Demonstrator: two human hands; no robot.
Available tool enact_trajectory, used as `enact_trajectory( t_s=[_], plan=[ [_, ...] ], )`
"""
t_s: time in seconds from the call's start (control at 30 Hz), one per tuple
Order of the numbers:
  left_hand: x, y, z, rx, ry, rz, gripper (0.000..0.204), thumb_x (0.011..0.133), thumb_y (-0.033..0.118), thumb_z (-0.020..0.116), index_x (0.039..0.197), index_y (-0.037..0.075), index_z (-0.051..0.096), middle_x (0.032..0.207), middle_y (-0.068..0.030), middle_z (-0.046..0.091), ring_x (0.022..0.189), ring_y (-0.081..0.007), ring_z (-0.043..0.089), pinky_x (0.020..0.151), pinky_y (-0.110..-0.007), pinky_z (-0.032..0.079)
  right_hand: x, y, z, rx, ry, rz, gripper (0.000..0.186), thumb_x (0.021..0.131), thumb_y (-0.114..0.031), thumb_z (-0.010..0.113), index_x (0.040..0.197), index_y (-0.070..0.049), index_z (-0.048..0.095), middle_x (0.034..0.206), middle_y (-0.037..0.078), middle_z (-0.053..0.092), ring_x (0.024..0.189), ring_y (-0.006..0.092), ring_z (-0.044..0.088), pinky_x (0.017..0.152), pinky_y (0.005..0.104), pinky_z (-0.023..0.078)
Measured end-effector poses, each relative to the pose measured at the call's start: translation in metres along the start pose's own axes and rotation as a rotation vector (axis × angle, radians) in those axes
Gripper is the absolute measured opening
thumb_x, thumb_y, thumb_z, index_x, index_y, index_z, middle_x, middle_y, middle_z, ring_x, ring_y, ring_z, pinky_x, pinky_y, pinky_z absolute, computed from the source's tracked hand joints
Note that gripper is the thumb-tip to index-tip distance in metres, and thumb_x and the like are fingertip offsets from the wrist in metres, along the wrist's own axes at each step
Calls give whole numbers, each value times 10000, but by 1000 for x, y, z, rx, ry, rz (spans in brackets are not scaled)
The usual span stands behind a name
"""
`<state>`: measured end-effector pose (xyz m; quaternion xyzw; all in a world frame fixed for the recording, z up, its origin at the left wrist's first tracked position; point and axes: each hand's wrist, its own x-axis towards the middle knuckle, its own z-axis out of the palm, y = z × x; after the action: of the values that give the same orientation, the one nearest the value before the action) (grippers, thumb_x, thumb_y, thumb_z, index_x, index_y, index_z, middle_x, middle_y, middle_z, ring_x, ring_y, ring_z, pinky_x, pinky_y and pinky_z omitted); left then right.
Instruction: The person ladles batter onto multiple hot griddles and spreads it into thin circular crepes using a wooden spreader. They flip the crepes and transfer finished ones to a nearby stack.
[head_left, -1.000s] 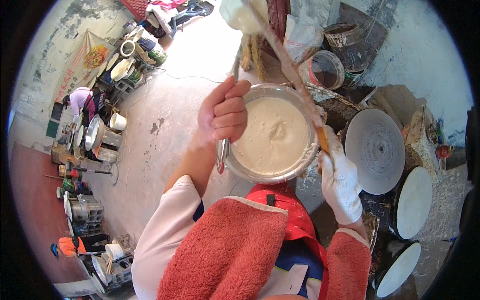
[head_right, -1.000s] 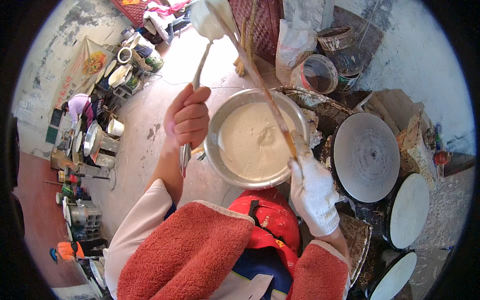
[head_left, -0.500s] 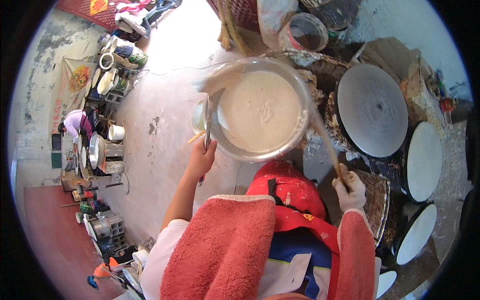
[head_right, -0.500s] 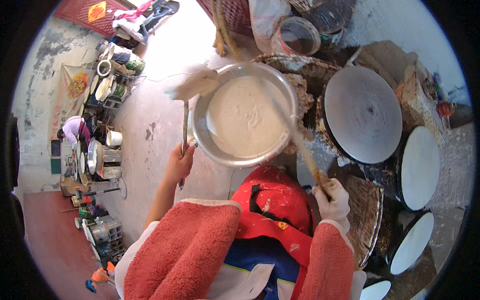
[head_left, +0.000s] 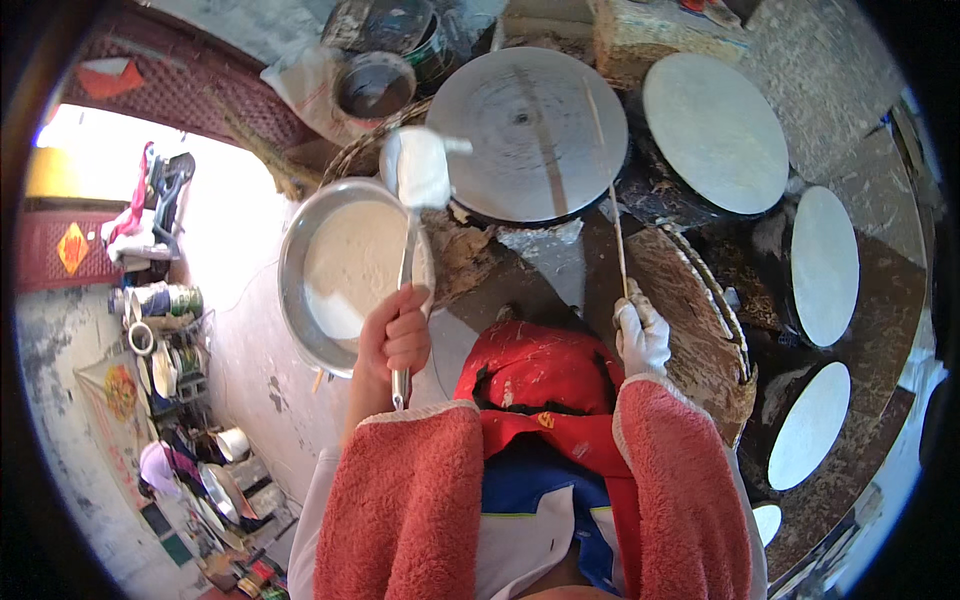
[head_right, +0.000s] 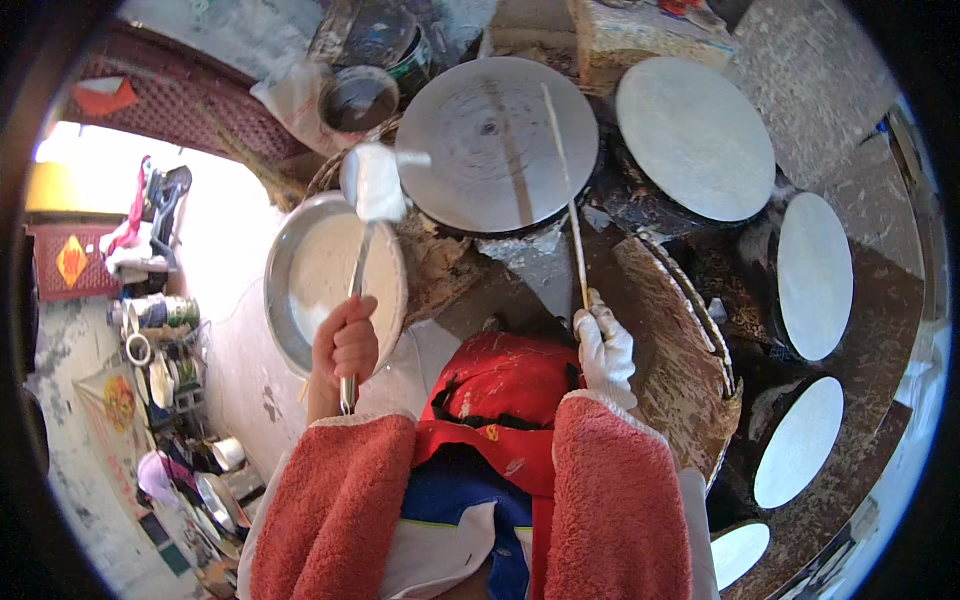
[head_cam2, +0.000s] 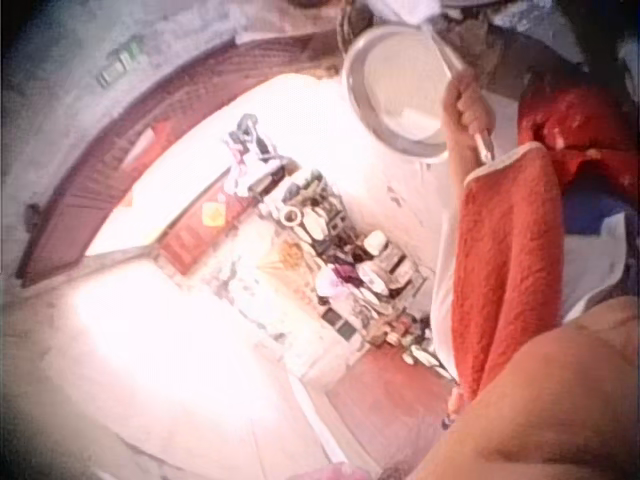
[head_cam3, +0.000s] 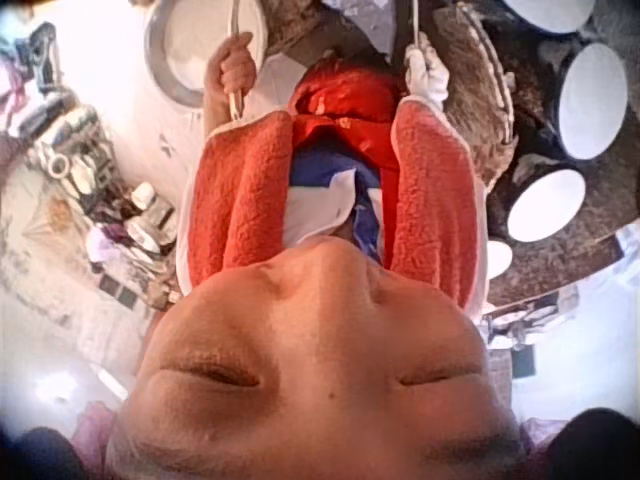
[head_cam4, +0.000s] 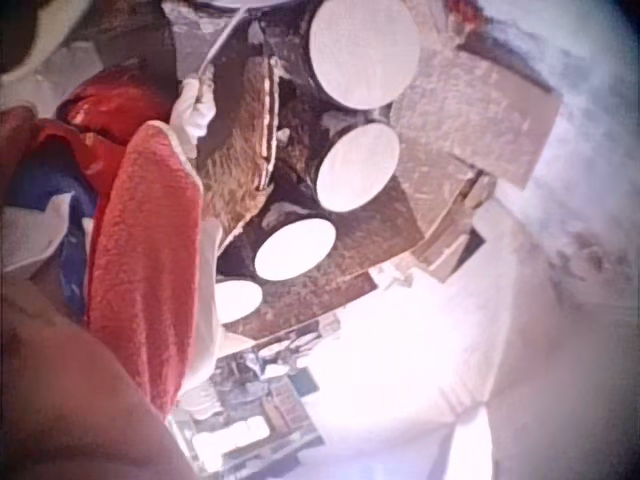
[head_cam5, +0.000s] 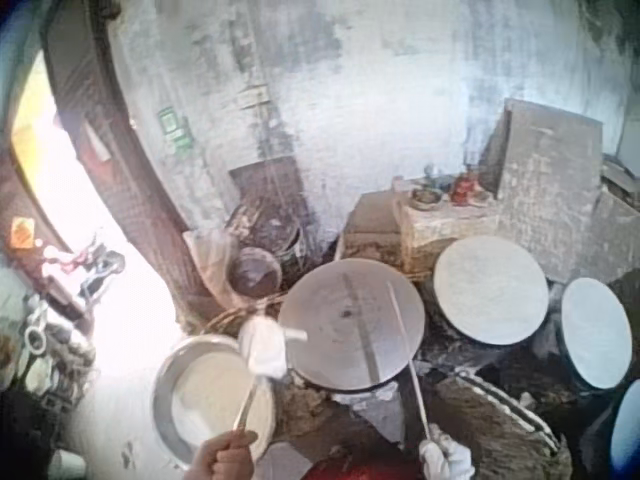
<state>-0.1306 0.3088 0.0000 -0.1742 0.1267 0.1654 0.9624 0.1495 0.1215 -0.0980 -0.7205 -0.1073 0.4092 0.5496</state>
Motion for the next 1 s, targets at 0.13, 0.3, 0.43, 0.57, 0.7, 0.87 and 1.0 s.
enact_trajectory(
  t_s=[0.13,0.3,0.43,0.57,0.7,0.87,1.0],
  plan=[
    [89,3,38,516,237,112,309,1004,285,435,724,174,368,509,88,245,356,-34,219,305,-213,188,55,3,-21,-24,3,-272,363,922,-136,575,1239,40,571,973,38,635,835,94,538,766,232,454],
    [215,9,44,840,335,124,322,962,250,486,685,188,334,530,95,241,398,-48,234,376,-238,200,116,-3,8,41,-41,-360,365,920,-130,571,1244,38,565,1105,86,650,1010,129,563,914,246,427],
    [306,8,13,723,414,128,294,946,195,501,695,168,351,514,82,262,396,-51,261,362,-245,224,135,-3,49,248,-71,-275,370,914,-143,586,1245,22,568,900,-22,604,710,26,474,603,184,392],
    [331,9,-26,877,493,50,267,931,200,537,727,146,373,514,74,272,399,-62,285,360,-251,224,134,8,69,350,3,133,253,922,-154,577,1111,5,633,851,-17,595,738,63,483,656,229,419],
    [296,29,-32,1304,736,257,263,907,206,570,714,119,413,521,44,352,388,-97,356,359,-293,297,133,15,63,341,128,135,227,923,-180,579,1050,-5,648,805,-34,573,709,66,467,637,236,410],
    [239,65,31,1475,688,773,240,941,204,533,728,128,454,485,25,392,372,-90,393,324,-274,296,152,-23,92,427,127,129,282,901,-209,595,1152,-86,632,624,-39,488,375,43,331,333,221,251],
    [195,81,85,915,326,550,310,983,238,483,693,165,400,497,66,290,360,-62,247,326,-237,215,190,-69,158,431,22,232,274,888,-251,601,1058,-42,649,704,12,533,544,101,425,493,251,349]
  ],
)
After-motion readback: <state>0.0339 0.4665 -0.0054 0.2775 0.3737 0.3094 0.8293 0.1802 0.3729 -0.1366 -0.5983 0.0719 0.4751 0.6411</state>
